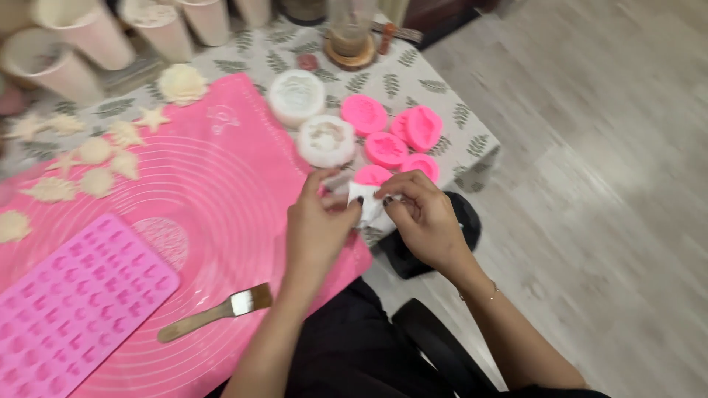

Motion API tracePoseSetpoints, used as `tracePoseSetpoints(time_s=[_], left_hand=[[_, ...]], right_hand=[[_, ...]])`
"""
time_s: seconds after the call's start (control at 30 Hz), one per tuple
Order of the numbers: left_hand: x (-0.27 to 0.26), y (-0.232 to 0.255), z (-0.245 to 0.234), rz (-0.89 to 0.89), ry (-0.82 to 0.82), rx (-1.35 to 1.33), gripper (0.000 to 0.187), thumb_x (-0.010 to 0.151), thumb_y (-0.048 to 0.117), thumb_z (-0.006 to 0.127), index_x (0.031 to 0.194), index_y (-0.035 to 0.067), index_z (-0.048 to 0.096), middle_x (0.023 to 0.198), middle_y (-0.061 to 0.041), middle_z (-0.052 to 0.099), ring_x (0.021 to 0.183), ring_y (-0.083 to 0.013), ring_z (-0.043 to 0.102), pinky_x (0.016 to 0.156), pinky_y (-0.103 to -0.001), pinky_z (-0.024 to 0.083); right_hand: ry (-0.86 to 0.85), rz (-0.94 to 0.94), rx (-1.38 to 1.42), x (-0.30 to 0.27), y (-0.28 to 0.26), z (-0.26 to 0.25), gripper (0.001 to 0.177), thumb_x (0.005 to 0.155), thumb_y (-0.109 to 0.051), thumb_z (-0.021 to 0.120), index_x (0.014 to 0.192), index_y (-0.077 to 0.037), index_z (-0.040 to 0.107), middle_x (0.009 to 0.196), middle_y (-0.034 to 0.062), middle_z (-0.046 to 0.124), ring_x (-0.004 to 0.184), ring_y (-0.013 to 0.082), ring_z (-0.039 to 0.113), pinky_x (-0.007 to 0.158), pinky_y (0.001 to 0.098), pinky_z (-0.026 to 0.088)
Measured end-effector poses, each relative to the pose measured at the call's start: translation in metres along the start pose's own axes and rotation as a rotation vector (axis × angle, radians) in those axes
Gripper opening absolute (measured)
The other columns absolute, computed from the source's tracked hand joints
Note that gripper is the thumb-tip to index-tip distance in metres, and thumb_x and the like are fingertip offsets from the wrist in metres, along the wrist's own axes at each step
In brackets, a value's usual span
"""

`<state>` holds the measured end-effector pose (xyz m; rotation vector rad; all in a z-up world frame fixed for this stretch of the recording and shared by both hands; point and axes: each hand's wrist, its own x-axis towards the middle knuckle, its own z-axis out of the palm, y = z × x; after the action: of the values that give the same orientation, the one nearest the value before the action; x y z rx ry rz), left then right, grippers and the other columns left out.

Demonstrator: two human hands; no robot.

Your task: The person wipes pink silicone candle molds with a tissue, folds the used tissue, and arranges the molds on the work table. They then take a large bag of white wax, open it, and scoop or pour wax toward a metal bowl on a scale, preparing material for candle making.

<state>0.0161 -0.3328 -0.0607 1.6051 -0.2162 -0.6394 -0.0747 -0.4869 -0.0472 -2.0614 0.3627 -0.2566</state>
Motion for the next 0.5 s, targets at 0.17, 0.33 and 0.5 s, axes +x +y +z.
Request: tracePoseSetpoints(time_s=[0.17,0.33,0.5], left_hand=[[-0.003,-0.004,0.107,0.414,0.127,0.545,0.059,0.092,0.015,0.069,0.146,0.007,0.046,0.088,-0.01,0.078,0.07,-0.0318,0.075,0.061,-0.042,0.057],[-0.005,-0.02,0.17,0.764,-0.141,0.547,0.08,0.085,0.012,0.066,0.154,-0.002,0.03,0.109,-0.02,0.071,0.106,-0.044,0.067,0.081,-0.048,0.057],[-0.001,-0.028,0.143,0.516,-0.259,0.441,0.065,0.086,0.015,0.069,0.145,0.004,0.044,0.141,-0.023,0.059,0.123,-0.04,0.063,0.097,-0.045,0.053]], right_hand=[[0.205,-0.071,0.065,-0.017,0.034,-0.05,0.024,0.095,-0.006,0.062,0.118,-0.001,0.07,0.112,0.0038,0.063,0.084,0.005,0.062,0.069,0.0216,0.052],[0.258,0.498,0.461,-0.029,0.115,-0.11,0.028,0.095,-0.01,0.065,0.119,0.0,0.073,0.096,0.0093,0.077,0.085,0.0128,0.068,0.071,0.027,0.054],[0.371,0.819,1.045,-0.102,0.492,-0.098,0.029,0.091,-0.004,0.066,0.12,0.001,0.065,0.11,0.0121,0.073,0.102,0.0226,0.07,0.088,0.0354,0.058]])
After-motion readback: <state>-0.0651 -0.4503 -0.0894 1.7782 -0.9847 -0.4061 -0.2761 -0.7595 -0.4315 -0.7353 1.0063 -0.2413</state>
